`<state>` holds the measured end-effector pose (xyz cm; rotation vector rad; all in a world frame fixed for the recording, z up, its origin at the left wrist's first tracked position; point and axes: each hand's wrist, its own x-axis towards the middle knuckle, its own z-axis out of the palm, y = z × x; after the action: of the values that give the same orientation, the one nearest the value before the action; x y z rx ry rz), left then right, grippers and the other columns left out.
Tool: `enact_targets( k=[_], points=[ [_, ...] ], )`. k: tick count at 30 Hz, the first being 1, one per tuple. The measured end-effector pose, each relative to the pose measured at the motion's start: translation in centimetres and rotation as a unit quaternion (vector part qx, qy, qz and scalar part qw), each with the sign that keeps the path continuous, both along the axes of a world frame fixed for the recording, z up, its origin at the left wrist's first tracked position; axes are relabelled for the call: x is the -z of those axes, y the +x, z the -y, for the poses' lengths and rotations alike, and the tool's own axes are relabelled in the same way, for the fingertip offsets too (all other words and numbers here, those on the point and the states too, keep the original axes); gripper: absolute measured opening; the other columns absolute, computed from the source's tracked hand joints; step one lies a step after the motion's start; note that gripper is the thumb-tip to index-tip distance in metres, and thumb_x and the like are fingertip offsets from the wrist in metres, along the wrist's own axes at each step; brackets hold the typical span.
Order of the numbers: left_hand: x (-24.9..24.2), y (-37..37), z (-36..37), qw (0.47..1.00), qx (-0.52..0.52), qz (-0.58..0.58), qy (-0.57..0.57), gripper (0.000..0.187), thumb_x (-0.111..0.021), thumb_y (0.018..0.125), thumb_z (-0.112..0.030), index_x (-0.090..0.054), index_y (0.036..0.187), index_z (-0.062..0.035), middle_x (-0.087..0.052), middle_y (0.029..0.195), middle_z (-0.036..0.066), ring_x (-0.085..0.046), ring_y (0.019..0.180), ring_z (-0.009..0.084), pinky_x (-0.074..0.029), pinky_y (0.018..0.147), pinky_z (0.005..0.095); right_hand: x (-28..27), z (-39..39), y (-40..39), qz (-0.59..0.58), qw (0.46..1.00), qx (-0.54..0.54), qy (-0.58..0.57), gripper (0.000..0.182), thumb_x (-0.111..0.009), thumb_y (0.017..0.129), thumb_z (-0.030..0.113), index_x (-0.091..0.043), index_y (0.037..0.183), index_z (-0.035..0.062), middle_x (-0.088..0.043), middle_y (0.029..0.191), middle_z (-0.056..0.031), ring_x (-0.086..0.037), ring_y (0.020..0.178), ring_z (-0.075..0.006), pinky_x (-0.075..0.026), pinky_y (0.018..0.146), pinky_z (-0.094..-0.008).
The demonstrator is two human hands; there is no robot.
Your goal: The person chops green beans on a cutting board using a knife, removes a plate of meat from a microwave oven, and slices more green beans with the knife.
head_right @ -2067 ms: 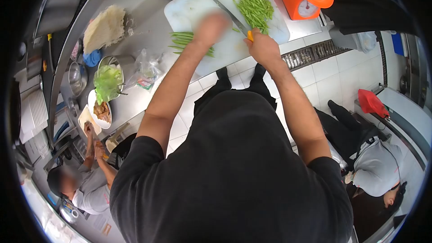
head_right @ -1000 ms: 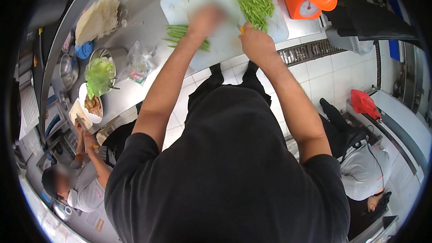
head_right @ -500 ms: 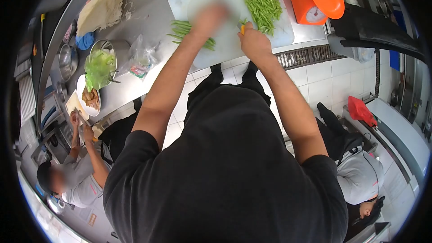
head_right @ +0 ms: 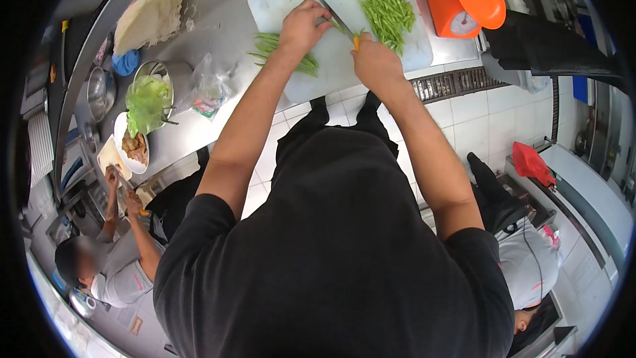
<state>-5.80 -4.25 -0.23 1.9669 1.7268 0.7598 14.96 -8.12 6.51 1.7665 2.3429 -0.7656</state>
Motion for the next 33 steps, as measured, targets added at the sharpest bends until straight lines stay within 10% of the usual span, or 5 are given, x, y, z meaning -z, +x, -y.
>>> enact_targets(
  k=[33],
  points=[
    [1.4, -1.7, -0.6, 0.999, -0.029, 0.010, 0.032, 0.014, -0.079, 0.088, -0.012, -0.078, 0.101, -0.0112, -0.073, 0.110, 0.005, -0.069, 0.103, 0.0298, -0.057, 0.091, 0.0412, 0.3, -0.6, -2.2, -0.007, 1.000, -0.004, 0.007, 0.035, -0.062, 0.103, 0.026, -0.054, 0.115, -0.0054, -0.074, 0.094, -0.0283, -0.075, 0.090, -0.0455, -0.060, 0.080, -0.0530]
  ],
)
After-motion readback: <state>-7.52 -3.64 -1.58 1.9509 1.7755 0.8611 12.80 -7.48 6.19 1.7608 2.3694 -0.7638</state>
